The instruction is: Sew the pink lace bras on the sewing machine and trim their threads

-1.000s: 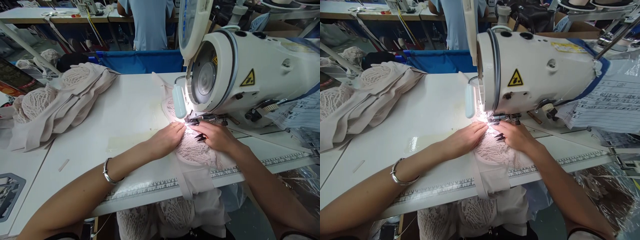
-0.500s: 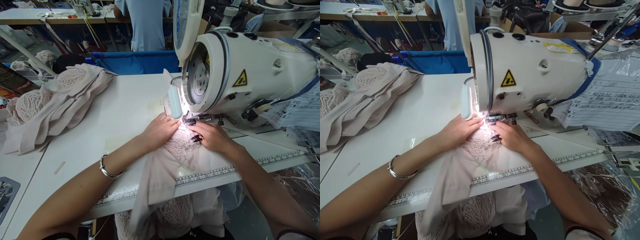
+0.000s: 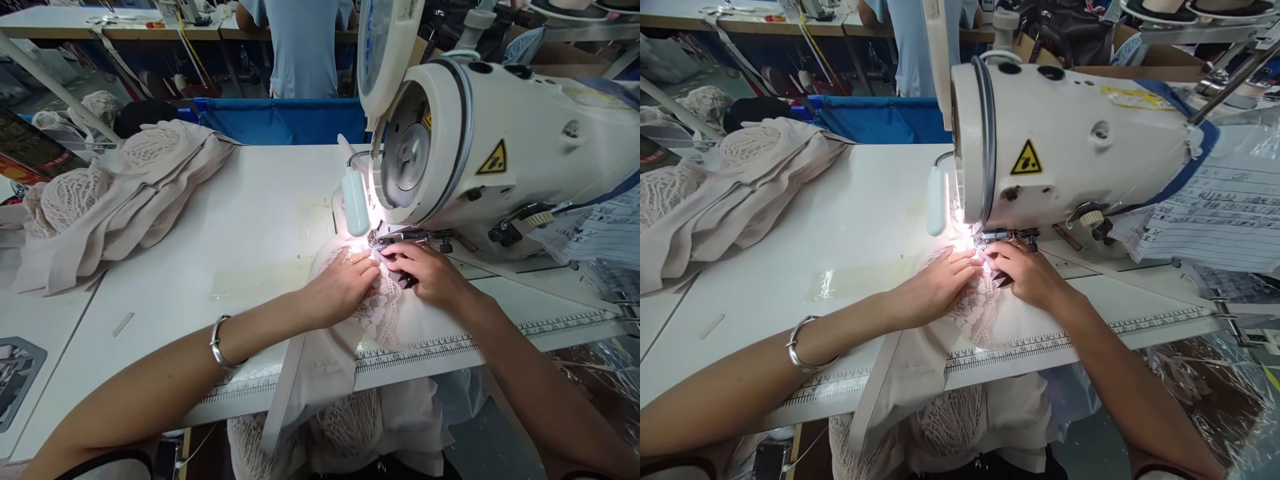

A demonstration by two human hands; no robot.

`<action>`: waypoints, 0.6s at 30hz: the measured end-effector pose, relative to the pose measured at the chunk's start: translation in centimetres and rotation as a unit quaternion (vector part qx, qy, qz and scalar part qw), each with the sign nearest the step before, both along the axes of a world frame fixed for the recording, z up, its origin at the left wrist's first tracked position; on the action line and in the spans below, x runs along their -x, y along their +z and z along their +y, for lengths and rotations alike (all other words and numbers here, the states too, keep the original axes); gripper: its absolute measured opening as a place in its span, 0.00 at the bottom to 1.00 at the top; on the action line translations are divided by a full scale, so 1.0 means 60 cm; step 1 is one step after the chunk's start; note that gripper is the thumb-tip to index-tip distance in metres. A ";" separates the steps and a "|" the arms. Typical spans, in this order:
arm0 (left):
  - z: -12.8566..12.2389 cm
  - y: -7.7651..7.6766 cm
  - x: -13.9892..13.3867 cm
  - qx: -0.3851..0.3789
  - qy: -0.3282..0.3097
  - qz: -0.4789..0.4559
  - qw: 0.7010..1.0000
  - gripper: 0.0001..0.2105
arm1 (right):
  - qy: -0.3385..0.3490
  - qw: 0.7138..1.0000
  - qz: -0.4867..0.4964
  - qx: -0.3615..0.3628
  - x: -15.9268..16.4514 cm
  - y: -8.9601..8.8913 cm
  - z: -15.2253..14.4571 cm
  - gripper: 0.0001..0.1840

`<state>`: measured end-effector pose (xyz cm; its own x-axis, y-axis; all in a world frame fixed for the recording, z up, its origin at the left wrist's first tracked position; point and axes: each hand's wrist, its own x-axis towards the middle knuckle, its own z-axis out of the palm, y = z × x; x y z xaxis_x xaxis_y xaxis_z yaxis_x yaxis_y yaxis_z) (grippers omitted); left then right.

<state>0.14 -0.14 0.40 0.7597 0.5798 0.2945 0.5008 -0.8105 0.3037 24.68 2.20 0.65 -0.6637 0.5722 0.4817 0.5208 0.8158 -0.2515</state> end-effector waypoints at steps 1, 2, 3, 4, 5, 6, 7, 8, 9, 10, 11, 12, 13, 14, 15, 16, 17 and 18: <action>0.005 -0.001 0.002 0.002 -0.007 0.000 1.000 0.14 | 0.012 1.000 -0.006 -0.013 0.002 0.001 0.001 0.16; 0.011 -0.001 0.005 0.004 -0.018 -0.001 1.000 0.14 | 0.023 0.999 -0.014 -0.023 0.004 0.002 0.002 0.15; 0.018 0.000 0.007 0.006 -0.030 -0.004 1.000 0.15 | 0.030 0.999 -0.021 -0.031 0.004 0.003 0.003 0.15; 0.025 0.000 0.010 0.008 -0.042 -0.008 0.999 0.15 | 0.032 0.998 -0.025 -0.037 0.004 0.004 0.003 0.15; 0.033 0.001 0.013 0.009 -0.054 -0.011 0.998 0.15 | 0.030 0.998 -0.026 -0.044 0.003 0.004 0.004 0.15; 0.041 0.003 0.017 0.011 -0.063 -0.013 0.998 0.15 | 0.026 0.998 -0.032 -0.046 0.002 0.003 0.005 0.17; 0.048 0.004 0.020 0.015 -0.069 -0.014 0.997 0.16 | 0.021 0.998 -0.041 -0.047 0.000 0.002 0.005 0.19; 0.055 0.006 0.024 0.022 -0.071 -0.013 0.997 0.16 | 0.016 0.998 -0.049 -0.046 -0.001 0.001 0.005 0.22; 0.062 0.007 0.027 0.032 -0.071 -0.012 0.997 0.17 | 0.014 0.997 -0.055 -0.044 -0.002 -0.001 0.005 0.24; 0.067 0.009 0.030 0.043 -0.070 -0.009 0.997 0.17 | 0.012 0.997 -0.059 -0.041 -0.003 -0.002 0.005 0.27; 0.071 0.010 0.032 0.053 -0.066 -0.005 0.996 0.17 | 0.010 0.997 -0.061 -0.038 -0.003 -0.003 0.005 0.29; 0.074 0.012 0.034 0.062 -0.059 0.001 0.996 0.17 | 0.007 0.997 -0.063 -0.034 -0.002 -0.003 0.004 0.30; 0.076 0.013 0.035 0.067 -0.053 0.008 0.996 0.17 | 0.004 0.997 -0.066 -0.032 -0.001 -0.002 0.004 0.30; 0.076 0.014 0.035 0.067 -0.046 0.015 0.997 0.16 | -0.001 0.997 -0.073 -0.030 0.001 -0.001 0.003 0.31; 0.075 0.016 0.034 0.061 -0.036 0.022 0.997 0.16 | -0.006 0.996 -0.083 -0.027 0.003 0.001 0.002 0.31; 0.072 0.016 0.032 0.047 -0.023 0.029 0.998 0.15 | -0.009 0.995 -0.093 -0.024 0.005 0.003 0.001 0.31; 0.068 0.017 0.030 0.024 -0.009 0.036 0.999 0.14 | -0.009 0.994 -0.102 -0.022 0.007 0.006 0.000 0.32; 0.063 0.018 0.028 -0.006 0.002 0.043 0.999 0.14 | -0.010 0.994 -0.108 -0.021 0.008 0.008 -0.001 0.32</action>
